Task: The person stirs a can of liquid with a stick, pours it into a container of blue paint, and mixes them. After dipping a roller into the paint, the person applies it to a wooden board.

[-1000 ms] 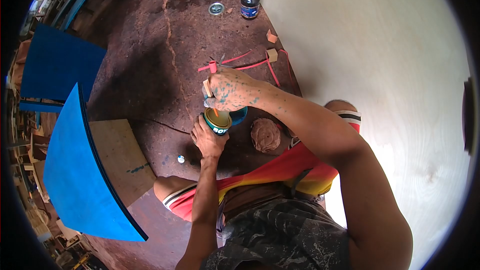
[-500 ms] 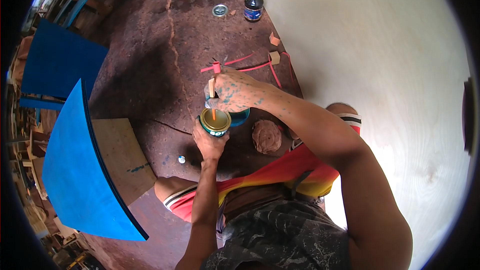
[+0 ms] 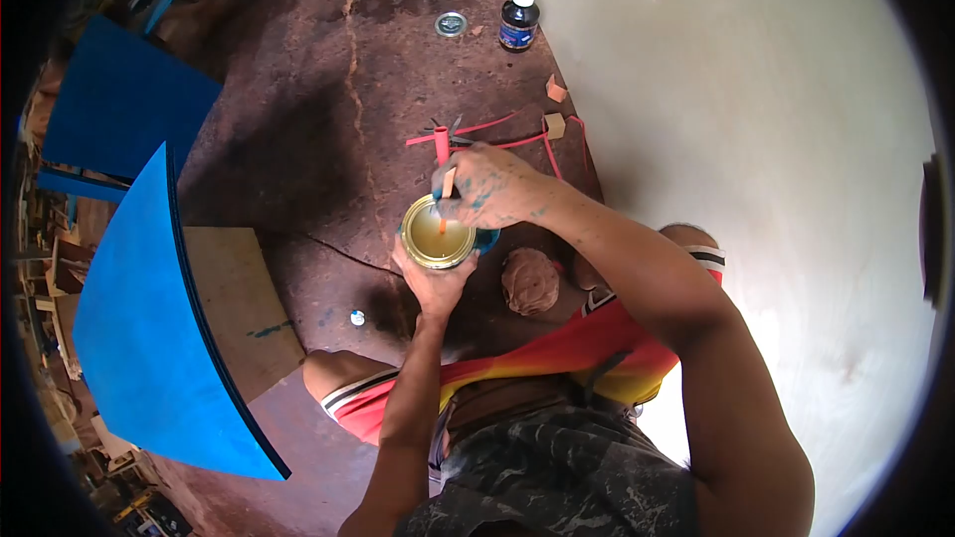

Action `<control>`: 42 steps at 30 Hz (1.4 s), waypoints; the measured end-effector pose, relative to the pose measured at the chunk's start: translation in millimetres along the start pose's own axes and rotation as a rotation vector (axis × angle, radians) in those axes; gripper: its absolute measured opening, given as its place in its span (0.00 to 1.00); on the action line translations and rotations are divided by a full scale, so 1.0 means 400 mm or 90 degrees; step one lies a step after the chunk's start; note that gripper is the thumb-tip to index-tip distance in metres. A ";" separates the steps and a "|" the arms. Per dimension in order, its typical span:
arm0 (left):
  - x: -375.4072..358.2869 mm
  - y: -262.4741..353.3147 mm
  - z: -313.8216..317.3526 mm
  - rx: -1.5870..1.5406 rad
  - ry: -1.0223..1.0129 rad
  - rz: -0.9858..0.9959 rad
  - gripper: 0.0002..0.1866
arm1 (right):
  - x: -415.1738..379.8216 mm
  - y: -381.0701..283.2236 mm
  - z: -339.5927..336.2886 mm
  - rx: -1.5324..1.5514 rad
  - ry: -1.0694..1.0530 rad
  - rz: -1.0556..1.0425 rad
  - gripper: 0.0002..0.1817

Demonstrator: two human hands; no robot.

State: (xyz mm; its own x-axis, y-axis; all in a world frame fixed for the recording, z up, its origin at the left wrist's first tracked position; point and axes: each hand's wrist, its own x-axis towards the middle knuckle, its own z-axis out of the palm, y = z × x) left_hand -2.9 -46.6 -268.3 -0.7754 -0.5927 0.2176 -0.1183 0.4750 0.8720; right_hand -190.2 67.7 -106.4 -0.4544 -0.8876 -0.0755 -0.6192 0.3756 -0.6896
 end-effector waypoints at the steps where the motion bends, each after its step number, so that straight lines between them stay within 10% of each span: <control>1: 0.011 0.001 0.023 -0.056 0.003 -0.020 0.60 | 0.001 0.010 -0.020 0.006 0.002 0.023 0.15; 5: 0.084 0.073 0.119 -0.030 0.001 0.057 0.59 | -0.028 0.007 -0.132 0.034 0.202 0.209 0.14; 9: 0.153 0.146 0.240 -0.077 -0.019 0.058 0.58 | -0.075 0.068 -0.222 -0.037 0.510 0.123 0.23; 11: 0.153 0.117 0.325 -0.080 -0.016 0.040 0.57 | -0.105 0.031 -0.287 0.112 0.595 0.372 0.30; 19: 0.148 0.016 0.584 -0.105 -0.045 0.040 0.50 | -0.241 0.027 -0.380 0.225 0.800 0.276 0.27; 28: 0.111 -0.102 0.673 -0.105 -0.051 -0.045 0.60 | -0.284 0.095 -0.357 0.139 0.686 0.225 0.36; 36: 0.011 -0.057 0.636 -0.086 -0.170 -0.166 0.61 | -0.150 0.040 -0.247 0.165 0.343 0.239 0.19; 42: -0.204 -0.009 0.266 -0.101 -0.377 -0.231 0.35 | 0.034 0.114 -0.067 0.123 0.044 0.184 0.17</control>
State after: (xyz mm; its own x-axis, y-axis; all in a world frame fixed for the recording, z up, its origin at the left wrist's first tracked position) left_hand -5.4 69.3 -336.0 -0.9164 -0.2210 -0.3338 -0.3759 0.1880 0.9074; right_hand -241.6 80.0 -119.5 -0.6394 -0.7291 -0.2439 -0.3282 0.5457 -0.7710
